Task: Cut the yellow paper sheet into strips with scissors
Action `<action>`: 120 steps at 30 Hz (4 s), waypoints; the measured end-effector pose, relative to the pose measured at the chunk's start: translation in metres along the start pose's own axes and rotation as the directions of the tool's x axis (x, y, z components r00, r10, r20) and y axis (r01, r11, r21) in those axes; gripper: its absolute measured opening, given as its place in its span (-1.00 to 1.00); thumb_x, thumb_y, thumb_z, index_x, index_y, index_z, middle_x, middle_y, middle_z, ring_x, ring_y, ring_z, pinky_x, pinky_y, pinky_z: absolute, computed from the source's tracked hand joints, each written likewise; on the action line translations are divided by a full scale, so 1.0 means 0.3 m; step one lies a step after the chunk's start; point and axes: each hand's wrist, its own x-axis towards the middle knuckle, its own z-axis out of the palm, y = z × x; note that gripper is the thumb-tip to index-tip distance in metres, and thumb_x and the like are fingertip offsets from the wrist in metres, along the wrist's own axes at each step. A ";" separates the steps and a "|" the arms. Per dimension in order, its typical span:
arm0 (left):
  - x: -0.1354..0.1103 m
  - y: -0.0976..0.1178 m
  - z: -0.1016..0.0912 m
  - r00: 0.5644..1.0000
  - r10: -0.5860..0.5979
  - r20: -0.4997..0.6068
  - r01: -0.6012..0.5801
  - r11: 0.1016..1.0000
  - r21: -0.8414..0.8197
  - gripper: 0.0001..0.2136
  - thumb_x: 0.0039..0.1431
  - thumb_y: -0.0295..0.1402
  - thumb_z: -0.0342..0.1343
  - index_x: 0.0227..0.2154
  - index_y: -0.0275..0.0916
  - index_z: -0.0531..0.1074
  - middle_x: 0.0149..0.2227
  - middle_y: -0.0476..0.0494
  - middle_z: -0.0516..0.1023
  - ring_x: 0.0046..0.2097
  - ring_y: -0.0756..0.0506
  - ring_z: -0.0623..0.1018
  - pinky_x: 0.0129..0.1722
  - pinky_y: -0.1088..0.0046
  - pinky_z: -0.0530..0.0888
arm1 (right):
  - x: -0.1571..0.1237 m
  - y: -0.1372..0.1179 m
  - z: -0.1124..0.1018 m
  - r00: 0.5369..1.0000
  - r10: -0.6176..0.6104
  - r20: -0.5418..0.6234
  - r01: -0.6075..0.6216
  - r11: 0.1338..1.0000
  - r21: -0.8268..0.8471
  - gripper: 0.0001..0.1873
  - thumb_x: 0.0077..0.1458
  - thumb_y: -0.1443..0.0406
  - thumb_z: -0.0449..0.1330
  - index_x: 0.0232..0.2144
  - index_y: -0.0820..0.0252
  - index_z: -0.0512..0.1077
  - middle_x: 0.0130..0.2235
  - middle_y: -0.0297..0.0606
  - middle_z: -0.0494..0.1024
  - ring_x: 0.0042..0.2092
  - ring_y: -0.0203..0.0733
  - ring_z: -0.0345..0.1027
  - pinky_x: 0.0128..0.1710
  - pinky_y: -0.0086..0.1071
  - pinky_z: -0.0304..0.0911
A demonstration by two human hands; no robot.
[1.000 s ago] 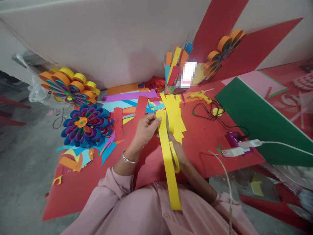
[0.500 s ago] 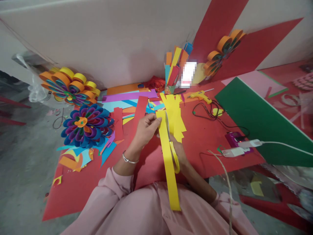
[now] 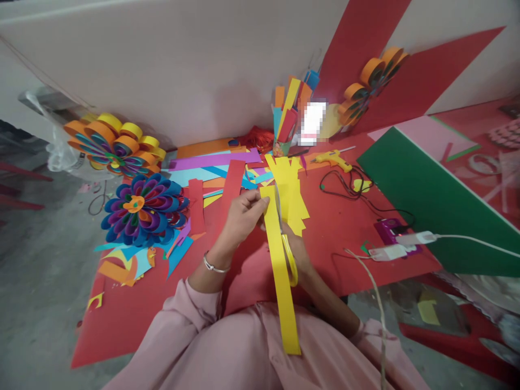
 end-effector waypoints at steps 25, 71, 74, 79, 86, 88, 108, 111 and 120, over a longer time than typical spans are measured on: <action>0.035 -0.020 -0.037 0.997 -0.018 -0.070 0.017 1.000 -0.007 -0.60 0.09 -0.04 0.38 -0.55 -0.16 0.32 -0.64 0.10 0.42 -0.63 0.01 0.49 -0.68 0.54 0.48 | 0.043 -0.033 -0.012 0.993 -0.050 -0.109 0.045 0.998 -0.053 -0.59 0.15 0.14 0.13 -0.02 0.07 0.59 -0.53 -0.39 0.48 -0.50 -0.14 0.34 -0.45 -0.33 0.26; -0.145 -0.440 -0.146 0.902 0.308 0.302 -0.407 0.375 0.833 -0.65 0.44 -0.30 0.08 0.20 -0.24 0.50 0.30 -0.34 0.53 0.36 -0.35 0.47 0.38 -0.12 0.34 | -0.001 0.116 -0.028 0.923 0.380 -0.055 -0.336 0.869 0.364 -0.44 0.00 0.13 0.41 0.05 0.21 0.55 0.17 0.03 0.62 0.24 0.19 0.51 -0.20 -0.19 0.69; -0.147 -0.450 -0.150 0.906 0.298 0.301 -0.401 0.379 0.834 -0.61 0.42 -0.32 0.12 0.25 -0.21 0.46 0.32 -0.32 0.52 0.38 -0.33 0.45 0.40 -0.11 0.32 | 0.029 0.111 -0.042 0.886 0.464 -0.001 -0.424 0.809 0.407 -0.50 0.00 0.14 0.46 -0.03 0.22 0.56 0.06 0.00 0.68 0.12 0.14 0.60 -0.32 -0.28 0.68; -0.145 -0.460 -0.154 0.922 0.271 0.276 -0.370 0.410 0.834 -0.57 0.40 -0.31 0.16 0.29 -0.18 0.43 0.32 -0.29 0.52 0.37 -0.31 0.46 0.40 -0.11 0.33 | 0.051 0.098 -0.031 0.856 0.517 0.026 -0.486 0.786 0.382 -0.57 0.10 0.22 0.41 0.01 0.23 0.53 -0.05 -0.07 0.71 -0.08 -0.05 0.68 -0.34 -0.40 0.60; -0.145 -0.478 -0.161 0.918 0.293 0.269 -0.376 0.422 0.825 -0.60 0.43 -0.29 0.12 0.27 -0.18 0.43 0.27 -0.31 0.56 0.34 -0.31 0.50 0.38 -0.11 0.37 | 0.066 0.137 0.047 0.965 0.252 -0.073 -0.261 0.954 -0.147 -0.45 0.14 0.17 0.35 0.17 0.14 0.51 -0.26 -0.27 0.73 -0.26 -0.12 0.63 -0.29 -0.34 0.48; -0.145 -0.481 -0.162 0.907 0.325 0.267 -0.391 0.418 0.820 -0.61 0.43 -0.32 0.10 0.27 -0.18 0.44 0.26 -0.31 0.58 0.32 -0.30 0.52 0.37 -0.11 0.38 | 0.067 0.149 0.058 0.987 0.130 -0.096 -0.151 0.955 -0.256 -0.54 0.17 0.18 0.32 0.11 0.15 0.56 -0.34 -0.29 0.70 -0.31 -0.12 0.60 -0.27 -0.31 0.46; -0.149 -0.461 -0.160 0.879 0.399 0.261 -0.389 0.284 0.876 -0.70 0.41 -0.41 0.09 0.14 -0.21 0.50 0.28 -0.37 0.53 0.31 -0.36 0.51 0.30 -0.14 0.47 | 0.079 0.105 -0.086 0.993 -0.109 -0.049 0.076 0.893 -0.444 -0.74 0.30 0.23 0.20 -0.04 0.12 0.60 -0.22 -0.24 0.71 -0.21 -0.13 0.60 -0.12 -0.30 0.46; -0.148 -0.458 -0.158 0.883 0.392 0.258 -0.389 0.302 0.871 -0.69 0.41 -0.41 0.09 0.15 -0.22 0.51 0.28 -0.38 0.53 0.31 -0.35 0.50 0.32 -0.13 0.45 | 0.153 0.078 -0.107 0.993 -0.099 -0.070 0.047 0.844 -0.534 -0.74 0.33 0.22 0.17 -0.04 0.10 0.60 -0.15 -0.23 0.71 -0.12 -0.11 0.60 -0.05 -0.29 0.42; -0.149 -0.463 -0.157 0.897 0.370 0.241 -0.359 0.294 0.886 -0.70 0.42 -0.38 0.08 0.13 -0.23 0.51 0.29 -0.37 0.52 0.31 -0.36 0.50 0.32 -0.12 0.45 | 0.502 -0.018 -0.070 0.989 0.056 -0.135 -0.146 0.400 -0.905 -0.60 0.26 0.26 0.20 0.13 0.16 0.48 0.01 -0.02 0.66 -0.02 0.10 0.60 -0.16 -0.24 0.36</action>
